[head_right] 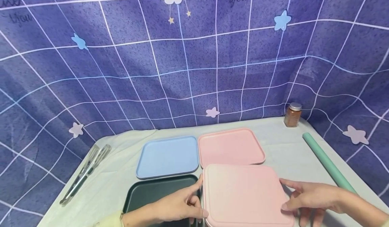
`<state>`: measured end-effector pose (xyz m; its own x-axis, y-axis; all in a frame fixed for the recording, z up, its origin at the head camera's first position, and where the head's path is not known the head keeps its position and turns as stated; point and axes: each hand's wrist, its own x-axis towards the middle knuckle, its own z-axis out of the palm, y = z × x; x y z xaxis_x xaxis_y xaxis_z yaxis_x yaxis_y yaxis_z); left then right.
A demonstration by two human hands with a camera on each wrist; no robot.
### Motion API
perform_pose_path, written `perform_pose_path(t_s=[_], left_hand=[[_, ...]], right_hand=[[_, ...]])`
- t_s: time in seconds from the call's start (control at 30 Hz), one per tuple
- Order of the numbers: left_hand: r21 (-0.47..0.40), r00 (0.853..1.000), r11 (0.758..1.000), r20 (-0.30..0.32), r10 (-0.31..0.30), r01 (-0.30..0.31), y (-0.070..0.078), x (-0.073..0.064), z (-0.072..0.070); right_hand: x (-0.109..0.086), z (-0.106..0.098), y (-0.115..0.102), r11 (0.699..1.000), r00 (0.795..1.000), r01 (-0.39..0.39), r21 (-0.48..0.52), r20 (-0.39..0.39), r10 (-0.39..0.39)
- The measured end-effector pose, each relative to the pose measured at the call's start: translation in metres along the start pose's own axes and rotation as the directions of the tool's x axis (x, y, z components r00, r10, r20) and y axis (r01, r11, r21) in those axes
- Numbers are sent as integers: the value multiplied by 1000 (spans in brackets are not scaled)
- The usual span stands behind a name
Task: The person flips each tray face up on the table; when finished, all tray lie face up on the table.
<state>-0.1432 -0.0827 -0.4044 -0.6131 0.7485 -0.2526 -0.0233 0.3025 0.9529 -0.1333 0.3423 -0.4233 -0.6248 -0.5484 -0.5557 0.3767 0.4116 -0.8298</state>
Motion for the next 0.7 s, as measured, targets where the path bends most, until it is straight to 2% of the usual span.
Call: perform_pose_path(t_s=[0.17, 0.3, 0.43, 0.7], left_hand=[[11, 1000, 1000, -26, 5, -5, 8, -1, -2], [29, 999, 1000, -40, 3, -1, 15, -3, -4], [45, 997, 999, -71, -6, 9, 22, -3, -5], [22, 992, 999, -121, -35, 38, 33, -3, -3]], right_hand=[[1, 3, 4, 998, 998, 55, -5, -16, -55], [2, 6, 3, 997, 997, 68, -22, -31, -69], [3, 8, 0, 998, 998, 55, -26, -35, -56], [5, 11, -3, 999, 999, 47, -24, -27, -47]])
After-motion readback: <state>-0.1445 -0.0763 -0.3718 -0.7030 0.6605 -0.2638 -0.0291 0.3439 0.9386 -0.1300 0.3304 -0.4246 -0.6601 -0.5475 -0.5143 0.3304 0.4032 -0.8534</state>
